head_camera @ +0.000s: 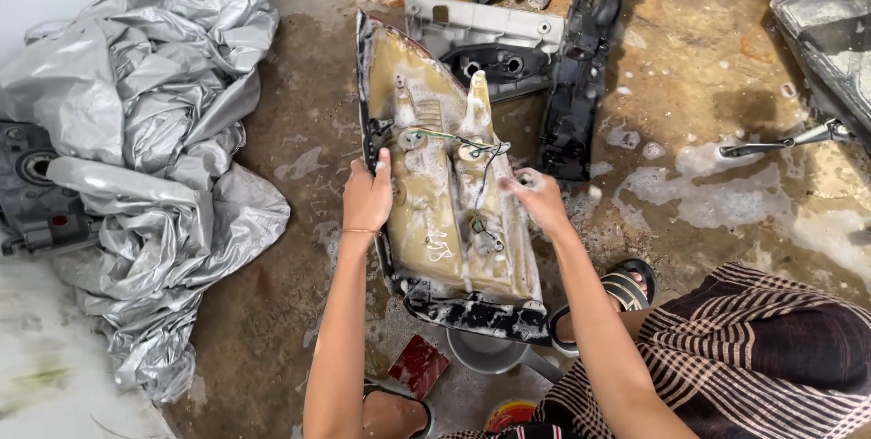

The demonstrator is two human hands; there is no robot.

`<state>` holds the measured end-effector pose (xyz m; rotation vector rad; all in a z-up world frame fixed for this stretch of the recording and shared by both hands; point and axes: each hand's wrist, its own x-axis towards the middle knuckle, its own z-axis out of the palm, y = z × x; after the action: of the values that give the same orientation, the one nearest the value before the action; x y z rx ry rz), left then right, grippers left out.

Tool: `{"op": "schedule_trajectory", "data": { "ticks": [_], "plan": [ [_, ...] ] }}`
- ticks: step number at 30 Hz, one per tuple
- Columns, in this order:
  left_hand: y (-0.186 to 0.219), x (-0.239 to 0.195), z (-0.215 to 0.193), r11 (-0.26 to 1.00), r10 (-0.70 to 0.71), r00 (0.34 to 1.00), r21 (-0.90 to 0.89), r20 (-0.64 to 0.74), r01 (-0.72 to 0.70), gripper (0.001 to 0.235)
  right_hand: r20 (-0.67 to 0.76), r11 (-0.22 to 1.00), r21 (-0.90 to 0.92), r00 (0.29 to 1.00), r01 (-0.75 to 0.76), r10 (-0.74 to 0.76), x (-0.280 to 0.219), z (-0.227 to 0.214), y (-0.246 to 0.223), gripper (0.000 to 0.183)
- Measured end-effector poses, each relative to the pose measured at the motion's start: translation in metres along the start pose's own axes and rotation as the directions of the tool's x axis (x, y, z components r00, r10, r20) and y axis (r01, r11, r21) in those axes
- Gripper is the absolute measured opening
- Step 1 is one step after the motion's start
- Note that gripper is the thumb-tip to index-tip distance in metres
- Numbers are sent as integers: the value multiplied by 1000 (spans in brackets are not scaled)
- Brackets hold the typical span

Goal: The person scrubs the inside and outside of a motorcycle headlight assembly with a soapy sponge. They flip the part over to clean both sides thoroughly, then rinse the sponge in a bucket of water.

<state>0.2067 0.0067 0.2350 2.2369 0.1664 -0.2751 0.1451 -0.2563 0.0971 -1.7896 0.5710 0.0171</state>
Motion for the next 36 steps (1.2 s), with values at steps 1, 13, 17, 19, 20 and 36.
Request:
{"op": "schedule_trajectory", "data": {
  "ticks": [1, 13, 17, 19, 20, 36],
  "plan": [
    [4, -2, -2, 1000, 3, 1000, 3, 5, -3, 71, -4, 1000, 3, 1000, -3, 3, 1, -1, -1, 60],
    [53, -2, -21, 966, 218, 972, -121, -87, -227, 68, -225, 936, -153, 910, 319, -347, 10, -49, -56, 34],
    [43, 21, -4, 936, 294, 943, -151, -155, -317, 69, -313, 803, -329, 745, 497, -589, 3, -82, -90, 34],
    [35, 31, 7, 929, 301, 936, -167, -181, -330, 73, -307, 722, -409, 661, 558, -685, -6, -94, -104, 33],
    [33, 34, 10, 928, 293, 939, -184, -179, -325, 73, -322, 605, -477, 514, 637, -795, -10, -97, -110, 32],
    [-118, 164, 102, 612, 87, 996, -789, 3, -51, 54, -100, 12, -809, -117, 587, -988, 1, -55, -45, 28]
  ]
}}
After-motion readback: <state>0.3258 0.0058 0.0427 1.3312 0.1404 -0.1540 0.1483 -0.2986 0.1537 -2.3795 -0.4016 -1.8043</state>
